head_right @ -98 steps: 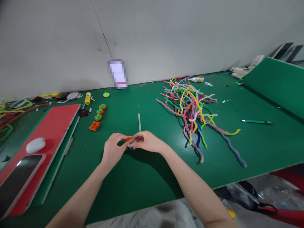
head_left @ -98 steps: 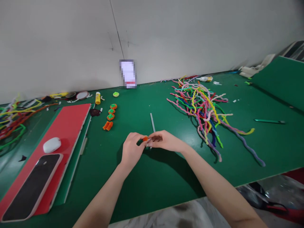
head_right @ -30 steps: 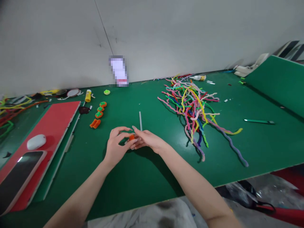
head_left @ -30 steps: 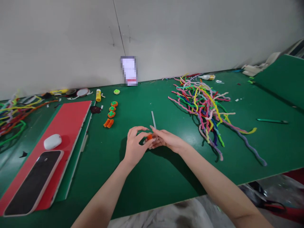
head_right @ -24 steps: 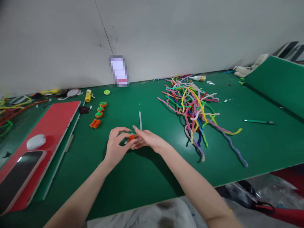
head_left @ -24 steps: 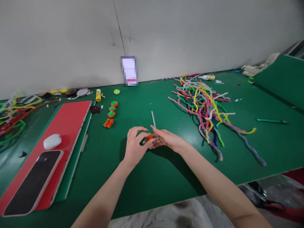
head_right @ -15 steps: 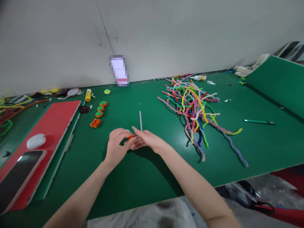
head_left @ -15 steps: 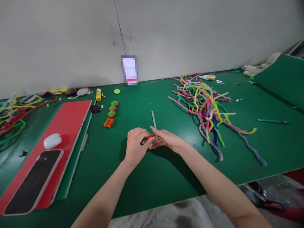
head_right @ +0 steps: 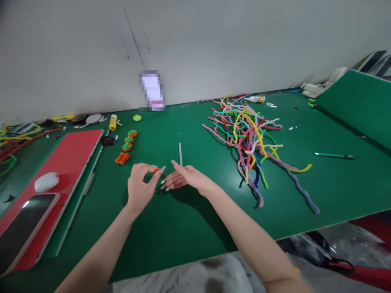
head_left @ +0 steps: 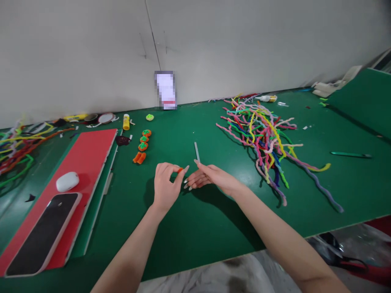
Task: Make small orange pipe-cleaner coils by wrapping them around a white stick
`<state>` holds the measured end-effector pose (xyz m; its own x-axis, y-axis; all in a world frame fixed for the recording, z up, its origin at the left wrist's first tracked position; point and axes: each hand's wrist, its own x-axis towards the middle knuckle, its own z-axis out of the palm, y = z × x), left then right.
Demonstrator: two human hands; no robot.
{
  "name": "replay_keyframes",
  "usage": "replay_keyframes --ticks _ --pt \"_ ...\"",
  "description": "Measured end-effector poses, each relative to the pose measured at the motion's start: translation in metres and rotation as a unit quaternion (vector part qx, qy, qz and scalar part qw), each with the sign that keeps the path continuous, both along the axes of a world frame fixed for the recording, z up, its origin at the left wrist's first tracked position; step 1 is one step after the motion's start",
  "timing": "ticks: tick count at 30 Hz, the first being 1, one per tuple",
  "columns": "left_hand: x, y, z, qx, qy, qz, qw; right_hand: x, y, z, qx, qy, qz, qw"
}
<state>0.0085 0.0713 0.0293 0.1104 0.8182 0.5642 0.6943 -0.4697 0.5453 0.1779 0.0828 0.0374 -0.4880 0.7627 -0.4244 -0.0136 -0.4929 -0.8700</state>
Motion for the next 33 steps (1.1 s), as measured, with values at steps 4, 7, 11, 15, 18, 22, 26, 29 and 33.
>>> replay_keyframes --ticks 4,7,11,15,18,22,26,29,33 --pt "0.003 0.0 -0.003 -0.024 -0.006 -0.028 0.999 -0.002 -0.001 -0.001 -0.002 0.004 0.003 1.0" --pt "0.004 0.001 -0.005 -0.056 -0.004 -0.067 0.996 -0.003 -0.002 -0.002 -0.001 0.006 0.002 1.0" --pt "0.005 0.0 -0.004 -0.068 0.019 -0.084 0.994 -0.003 -0.002 -0.002 0.001 -0.006 -0.008 1.0" --pt "0.006 -0.002 -0.008 -0.047 0.039 -0.101 0.993 -0.004 -0.002 -0.002 0.008 0.001 -0.013 1.0" --pt "0.007 -0.003 -0.01 -0.038 0.042 -0.107 0.993 -0.004 -0.002 -0.003 0.027 0.006 -0.007 1.0" --pt "0.009 -0.003 -0.009 -0.043 0.031 -0.097 0.994 -0.005 -0.003 -0.005 0.058 0.004 -0.006 0.998" --pt "0.01 -0.004 -0.006 -0.046 0.016 -0.09 0.995 -0.007 -0.004 -0.008 0.07 -0.012 -0.026 0.997" --pt "0.011 -0.004 -0.006 -0.047 0.007 -0.089 0.995 -0.008 -0.004 -0.009 0.073 -0.017 -0.036 0.997" --pt "0.011 -0.004 -0.007 -0.04 0.006 -0.088 0.995 -0.007 -0.003 -0.008 0.067 -0.023 -0.031 0.997"
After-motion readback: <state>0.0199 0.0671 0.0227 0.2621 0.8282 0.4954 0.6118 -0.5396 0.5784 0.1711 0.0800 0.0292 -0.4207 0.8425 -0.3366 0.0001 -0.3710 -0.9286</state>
